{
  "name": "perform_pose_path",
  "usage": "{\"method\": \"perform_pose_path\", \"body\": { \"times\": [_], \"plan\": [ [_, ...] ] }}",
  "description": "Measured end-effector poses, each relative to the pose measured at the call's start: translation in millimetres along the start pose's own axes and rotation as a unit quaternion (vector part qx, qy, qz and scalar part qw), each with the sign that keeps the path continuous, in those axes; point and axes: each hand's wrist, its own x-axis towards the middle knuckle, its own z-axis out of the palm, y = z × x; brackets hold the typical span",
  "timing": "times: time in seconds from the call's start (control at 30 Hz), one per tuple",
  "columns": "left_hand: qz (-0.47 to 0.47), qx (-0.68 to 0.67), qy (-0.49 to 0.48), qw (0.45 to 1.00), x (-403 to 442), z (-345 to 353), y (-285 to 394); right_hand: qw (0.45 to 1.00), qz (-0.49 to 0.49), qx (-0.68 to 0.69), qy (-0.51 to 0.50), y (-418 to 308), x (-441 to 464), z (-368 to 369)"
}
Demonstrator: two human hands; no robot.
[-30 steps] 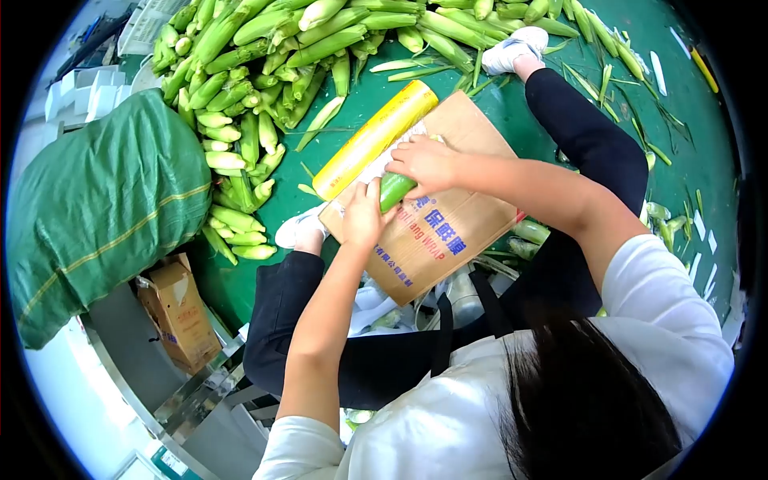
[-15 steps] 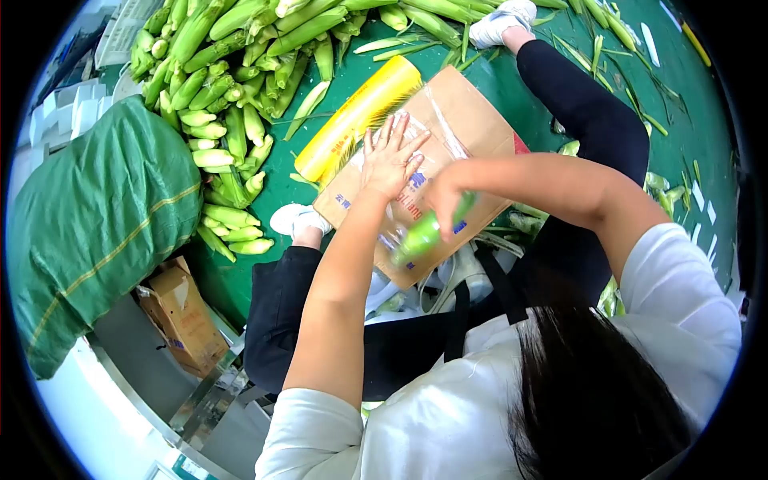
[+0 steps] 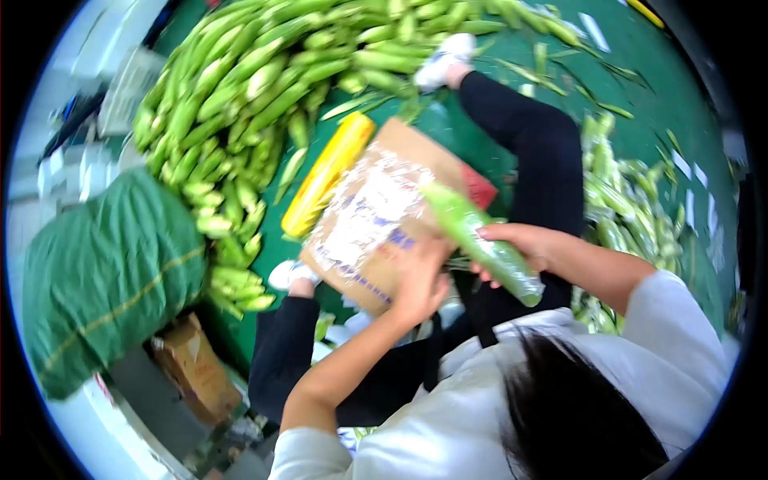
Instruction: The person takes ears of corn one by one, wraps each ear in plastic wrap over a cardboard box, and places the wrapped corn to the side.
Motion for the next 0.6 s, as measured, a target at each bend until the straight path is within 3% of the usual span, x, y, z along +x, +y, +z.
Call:
{"method": "perform_pose_path", "body": {
  "times": [0.03,0.07,0.13,0.2,0.23,0.27,0.3,0.33,0.4,0.47,0.5,0.53,0.57,0.6],
  "plan": [
    [-0.006,0.055,0.098,0.994,-10.7,-5.6,0.0,0.999,0.031,-0.005,-0.01,9.4,-2.3,1.1],
    [0.112,0.114,0.225,0.961,-2.7,-20.5,7.5,0.998,0.061,-0.005,-0.018,15.9,-3.1,8.0],
    [0.224,0.18,0.052,0.956,21.3,-77.5,26.5,0.973,0.141,-0.02,-0.179,34.3,0.8,29.0],
    [0.265,0.203,-0.032,0.942,39.3,-104.3,36.0,0.972,0.088,-0.101,-0.19,29.5,-15.5,38.6],
    [0.194,0.174,-0.125,0.957,41.8,-114.0,45.9,0.957,-0.039,-0.255,-0.132,31.6,-28.1,38.4],
    [0.119,0.124,-0.198,0.965,49.8,-122.4,59.2,0.9,-0.159,-0.401,-0.066,30.4,-39.4,39.0],
    [0.04,0.073,-0.267,0.96,58.2,-130.6,72.4,0.731,-0.232,-0.637,0.07,28.7,-61.1,42.5],
    [-0.042,0.024,-0.334,0.941,64.9,-134.5,79.0,0.607,-0.251,-0.729,0.193,35.2,-81.7,51.6],
    [-0.02,-0.207,-0.451,0.868,94.4,-136.6,55.2,0.514,-0.326,-0.766,0.207,28.9,-112.8,42.7],
    [-0.264,-0.433,-0.399,0.764,105.8,-130.6,47.0,0.323,-0.409,-0.772,0.364,26.0,-131.2,1.6],
    [-0.253,-0.459,-0.405,0.749,115.0,-130.3,37.3,0.385,-0.438,-0.699,0.415,21.6,-150.3,-26.6],
    [-0.239,-0.487,-0.401,0.739,121.2,-128.7,21.8,0.43,-0.398,-0.553,0.593,32.0,-158.1,-48.1],
    [-0.245,-0.464,-0.304,0.795,115.8,-116.4,-8.0,0.476,-0.415,-0.388,0.671,44.4,-165.9,-91.3],
    [-0.249,-0.432,-0.211,0.84,109.0,-100.3,-44.4,0.4,-0.356,-0.366,0.761,76.1,-186.0,-168.1]
  ]
}}
